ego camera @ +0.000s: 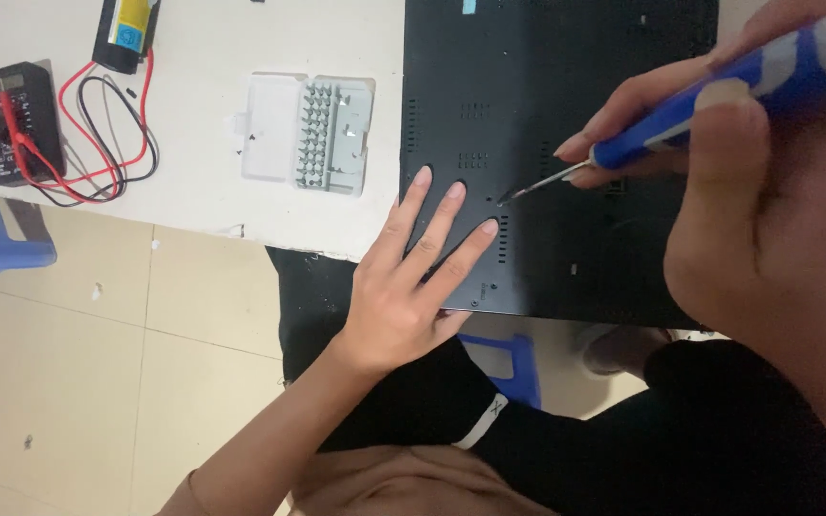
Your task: The person is using a screwdriver to remove screws from the bottom of a laptop and then prying the case open to access internal components.
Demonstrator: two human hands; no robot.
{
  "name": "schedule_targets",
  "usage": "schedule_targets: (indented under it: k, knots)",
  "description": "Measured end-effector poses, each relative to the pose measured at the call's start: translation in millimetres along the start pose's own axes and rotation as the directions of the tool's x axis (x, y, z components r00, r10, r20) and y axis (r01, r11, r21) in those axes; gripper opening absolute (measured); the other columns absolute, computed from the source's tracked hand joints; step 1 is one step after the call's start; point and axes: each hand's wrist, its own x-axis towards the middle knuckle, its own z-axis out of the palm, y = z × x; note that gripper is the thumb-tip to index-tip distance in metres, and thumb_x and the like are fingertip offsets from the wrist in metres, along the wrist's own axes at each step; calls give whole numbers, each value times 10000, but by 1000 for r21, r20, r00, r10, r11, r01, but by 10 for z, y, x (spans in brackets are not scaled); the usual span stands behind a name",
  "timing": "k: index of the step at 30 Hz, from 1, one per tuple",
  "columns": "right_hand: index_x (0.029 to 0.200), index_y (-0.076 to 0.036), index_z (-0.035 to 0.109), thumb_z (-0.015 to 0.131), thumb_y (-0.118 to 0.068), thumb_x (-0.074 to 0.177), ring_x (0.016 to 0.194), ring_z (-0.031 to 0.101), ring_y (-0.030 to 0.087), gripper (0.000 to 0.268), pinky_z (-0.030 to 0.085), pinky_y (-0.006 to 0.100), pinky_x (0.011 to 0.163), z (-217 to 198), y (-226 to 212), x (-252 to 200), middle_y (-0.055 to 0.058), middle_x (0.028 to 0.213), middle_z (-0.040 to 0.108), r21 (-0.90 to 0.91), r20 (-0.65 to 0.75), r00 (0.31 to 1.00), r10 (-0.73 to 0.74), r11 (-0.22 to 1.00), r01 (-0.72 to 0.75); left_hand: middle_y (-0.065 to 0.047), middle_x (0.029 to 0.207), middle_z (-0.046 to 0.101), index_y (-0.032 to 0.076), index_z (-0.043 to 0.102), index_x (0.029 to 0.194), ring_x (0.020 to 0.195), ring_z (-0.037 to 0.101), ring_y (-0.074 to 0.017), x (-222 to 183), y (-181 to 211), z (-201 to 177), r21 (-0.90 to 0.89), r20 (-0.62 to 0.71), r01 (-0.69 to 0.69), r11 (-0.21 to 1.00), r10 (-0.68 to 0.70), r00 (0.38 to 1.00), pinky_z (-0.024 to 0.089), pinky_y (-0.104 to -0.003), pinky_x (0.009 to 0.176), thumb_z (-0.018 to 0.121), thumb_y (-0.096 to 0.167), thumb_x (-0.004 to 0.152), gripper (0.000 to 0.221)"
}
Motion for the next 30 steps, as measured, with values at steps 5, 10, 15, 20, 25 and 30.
schedule_targets:
  k: [5, 10, 15, 20, 25, 30]
  knots:
    - [1248, -9, 201, 250, -159, 1145, 950, 746, 348, 188, 624, 370, 823, -24, 27, 30, 285, 1064, 595, -16, 3, 1000, -26, 1000, 26, -184, 1525, 454, 171, 503, 1442, 1457, 398, -479, 8, -3, 4, -19, 4, 3, 1000, -3, 1000, 558, -547, 1067, 992, 224, 740, 857]
    - [1224, -9, 208, 290, -132, 1132, 911, 740, 352, 175, 620, 374, 829, -38, 49, 32, 292, 1020, 584, -6, 12, 997, -81, 997, 81, -193, 1511, 466, 164, 518, 1430, 1443, 413, -489, 16, -1, -11, -16, -16, -13, 1000, 13, 1000, 585, -527, 1028, 963, 182, 722, 836]
    - [1249, -28, 198, 309, -157, 1134, 918, 734, 364, 205, 617, 375, 808, -41, 96, 17, 314, 1052, 572, -5, 7, 993, -122, 993, 122, -198, 1524, 447, 155, 490, 1444, 1461, 382, -476, 18, 14, -25, -28, -1, 3, 1000, -3, 1000, 515, -571, 1108, 972, 218, 792, 813]
    - [1266, -31, 210, 282, -156, 1151, 972, 739, 370, 185, 616, 384, 842, -56, 63, 12, 296, 1085, 586, -22, 7, 996, -88, 996, 88, -175, 1539, 445, 181, 477, 1460, 1470, 390, -469, -3, 13, -10, -4, 6, 13, 1000, -13, 1000, 568, -520, 1043, 992, 236, 768, 864]
    - [1259, -30, 211, 316, -135, 1149, 966, 743, 364, 185, 611, 377, 842, -42, 29, 23, 292, 1083, 598, -35, 11, 996, -84, 996, 85, -169, 1541, 438, 186, 482, 1457, 1467, 399, -466, 11, 15, -16, 3, 11, 24, 1000, -24, 1000, 553, -549, 1073, 1013, 290, 760, 882]
    - [1229, 3, 209, 398, -57, 1090, 958, 749, 370, 242, 611, 355, 802, -67, 28, 36, 332, 1016, 591, 14, 40, 991, -126, 992, 126, -170, 1530, 456, 182, 494, 1447, 1460, 405, -472, 10, 19, -17, 1, 1, 18, 1000, -18, 1000, 568, -526, 1043, 1009, 235, 713, 898]
